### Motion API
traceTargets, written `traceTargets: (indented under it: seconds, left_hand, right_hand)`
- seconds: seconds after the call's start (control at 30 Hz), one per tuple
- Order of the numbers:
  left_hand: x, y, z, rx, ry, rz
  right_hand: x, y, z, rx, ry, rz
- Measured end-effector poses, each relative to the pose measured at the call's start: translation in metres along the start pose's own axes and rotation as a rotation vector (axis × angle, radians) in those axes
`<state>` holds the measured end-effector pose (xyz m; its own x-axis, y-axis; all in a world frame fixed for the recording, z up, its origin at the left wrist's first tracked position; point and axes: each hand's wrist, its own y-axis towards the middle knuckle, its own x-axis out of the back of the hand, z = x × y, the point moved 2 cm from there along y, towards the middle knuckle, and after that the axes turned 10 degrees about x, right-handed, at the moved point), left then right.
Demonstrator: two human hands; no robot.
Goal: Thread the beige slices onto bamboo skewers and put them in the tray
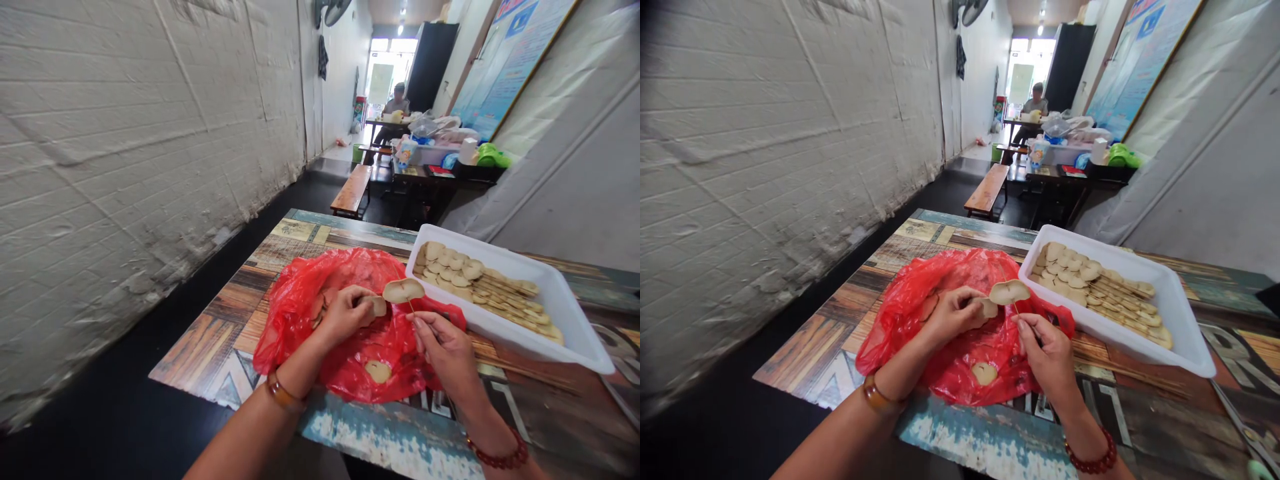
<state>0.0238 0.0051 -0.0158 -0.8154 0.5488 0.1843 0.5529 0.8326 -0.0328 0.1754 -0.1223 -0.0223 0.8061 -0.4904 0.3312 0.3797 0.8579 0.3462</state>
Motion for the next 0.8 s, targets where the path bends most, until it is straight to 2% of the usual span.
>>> traceTargets:
  seconds: [0.1, 0.23, 0.43, 0.8]
  left_hand:
    - [0.011, 0.001, 0.001, 0.164, -0.349, -0.022]
    - [0.018, 0.003, 0.003, 0.233, -0.639, -0.021]
    - [0.022, 0.004, 0.0, 0.202, -0.742, -0.065]
    - [0.022, 0.002, 0.001, 0.171, -0.732, -0.081]
  right_hand:
    - [-0.001, -0.004, 0.003, -0.009, 0.008, 0.026]
    - [-0.006, -0.01, 0.008, 0.025, -0.074, 0.093]
    - [-0.013, -0.013, 0.012, 0.16, -0.254, 0.224]
    - [-0.016, -0.012, 0.012, 0.172, -0.31, 0.264]
